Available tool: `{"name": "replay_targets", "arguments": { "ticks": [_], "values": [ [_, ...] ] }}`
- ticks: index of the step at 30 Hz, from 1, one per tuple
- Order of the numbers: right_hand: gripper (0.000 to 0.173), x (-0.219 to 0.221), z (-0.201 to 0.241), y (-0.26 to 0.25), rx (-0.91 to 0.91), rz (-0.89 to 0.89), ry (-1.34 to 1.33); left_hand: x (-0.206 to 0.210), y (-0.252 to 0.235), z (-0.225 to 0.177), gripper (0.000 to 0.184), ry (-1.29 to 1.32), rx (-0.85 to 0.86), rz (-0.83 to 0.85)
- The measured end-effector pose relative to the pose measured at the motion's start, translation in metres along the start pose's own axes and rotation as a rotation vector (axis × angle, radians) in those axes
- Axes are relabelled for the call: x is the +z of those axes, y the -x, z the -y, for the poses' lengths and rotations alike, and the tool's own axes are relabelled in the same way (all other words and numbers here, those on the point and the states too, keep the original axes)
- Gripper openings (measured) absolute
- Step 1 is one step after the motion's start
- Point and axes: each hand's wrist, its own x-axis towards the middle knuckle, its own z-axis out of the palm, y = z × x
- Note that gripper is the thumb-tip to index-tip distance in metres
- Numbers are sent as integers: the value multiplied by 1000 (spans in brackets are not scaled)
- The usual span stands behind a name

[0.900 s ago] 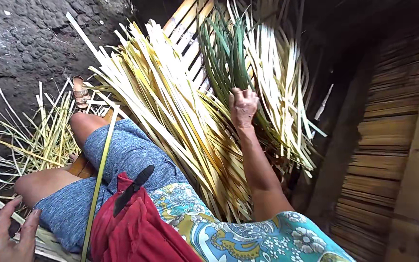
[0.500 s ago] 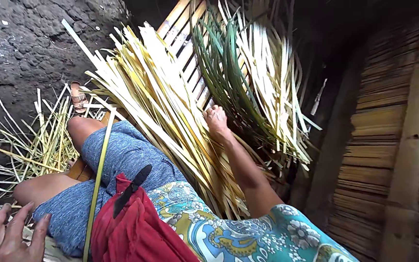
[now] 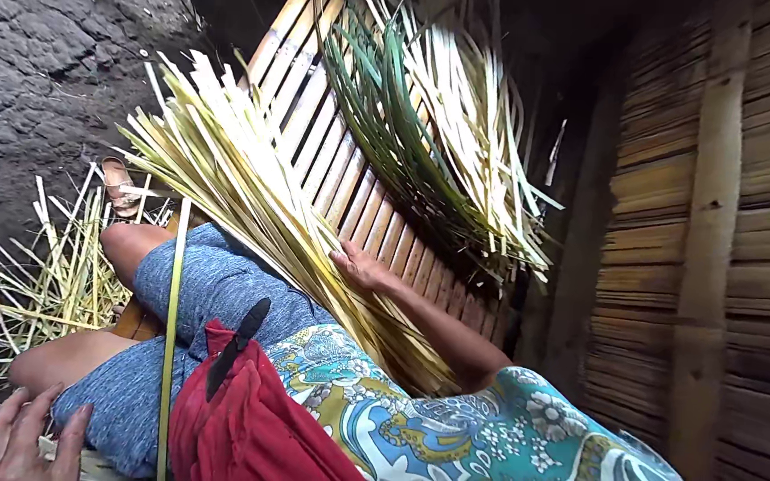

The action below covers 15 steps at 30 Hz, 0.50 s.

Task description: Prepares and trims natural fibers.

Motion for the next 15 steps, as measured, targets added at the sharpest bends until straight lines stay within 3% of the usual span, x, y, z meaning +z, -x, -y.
{"name": "replay_targets", "arguments": {
  "ticks": [3,9,12,15],
  "values": [
    [57,18,-14,-3,-21,-201,-2,9,-6,-7,46,41,7,33],
    [46,-6,6,5,-22,-189,17,30,-27,-31,41,64,-54,82],
    [49,-5,-4,-7,-47,-124,108,46,-64,-47,38,77,26,77],
    [49,-25,16,-8,21,-164,264,57,-118,-77,35,71,99,114]
  ]
}}
